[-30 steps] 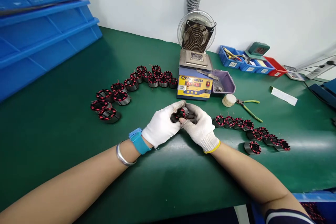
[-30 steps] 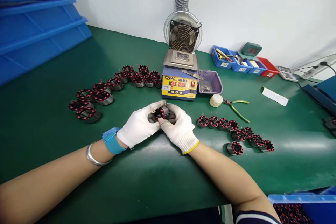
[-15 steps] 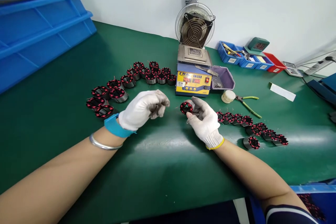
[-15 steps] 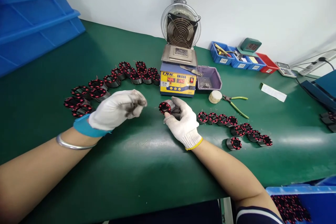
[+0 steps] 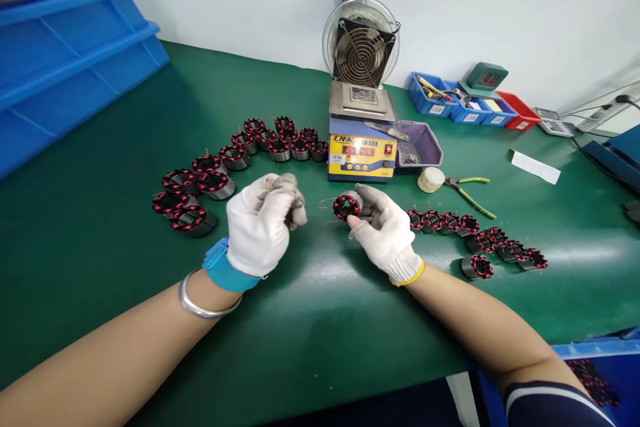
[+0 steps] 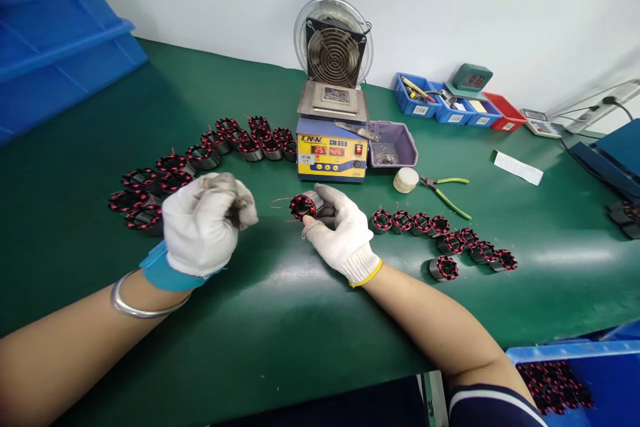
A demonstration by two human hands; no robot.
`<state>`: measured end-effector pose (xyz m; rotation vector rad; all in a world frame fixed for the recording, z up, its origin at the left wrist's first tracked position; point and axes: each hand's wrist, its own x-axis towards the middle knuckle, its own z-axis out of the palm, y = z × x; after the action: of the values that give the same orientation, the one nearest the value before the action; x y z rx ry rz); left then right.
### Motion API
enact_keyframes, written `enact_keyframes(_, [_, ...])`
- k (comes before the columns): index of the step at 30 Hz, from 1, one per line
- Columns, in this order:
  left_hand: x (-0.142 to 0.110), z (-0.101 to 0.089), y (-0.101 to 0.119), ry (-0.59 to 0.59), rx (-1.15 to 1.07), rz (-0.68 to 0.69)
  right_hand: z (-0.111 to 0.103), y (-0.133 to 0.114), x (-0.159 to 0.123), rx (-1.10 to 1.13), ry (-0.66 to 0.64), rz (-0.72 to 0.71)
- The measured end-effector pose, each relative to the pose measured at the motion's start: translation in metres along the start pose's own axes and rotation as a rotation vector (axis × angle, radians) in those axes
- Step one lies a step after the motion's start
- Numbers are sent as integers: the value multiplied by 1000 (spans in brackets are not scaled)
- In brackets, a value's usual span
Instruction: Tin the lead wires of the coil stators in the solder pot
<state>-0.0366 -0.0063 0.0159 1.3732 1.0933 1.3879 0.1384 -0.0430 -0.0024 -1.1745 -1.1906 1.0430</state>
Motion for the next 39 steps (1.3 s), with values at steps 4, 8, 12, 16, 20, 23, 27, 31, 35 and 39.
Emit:
enact_keyframes(4, [2,3,-7,-372,119,-75,-2,-2,2,17,35,15])
enact_keyframes(8, [-4,15,-2,-528,244,-158,-3,1,3,-39,22,25])
enact_keyframes(12, [-3,10,4,-294,126,-101,-3,1,2,-71,38,-8])
enact_keyframes(16, [8,0,0,-37,-28,-59,-7,-6,4,-135,63,-58])
enact_keyframes(20, [8,4,-4,-283,66,-69,-9,-14,4,-264,76,-132])
enact_keyframes(23, [1,10,-3,-404,174,-57,-10,-16,4,-366,62,-173])
enact_keyframes(27, [-5,9,-3,-348,114,-28,-16,-21,10,-385,94,-176])
enact_keyframes(31, [1,8,-15,-176,-7,-105,-31,-45,47,-494,123,-249])
enact_keyframes(35, [8,10,-31,-366,103,-97,-44,-91,115,-917,53,-343])
enact_keyframes(39, [11,11,-36,-442,166,-117,-44,-125,182,-1336,52,-334])
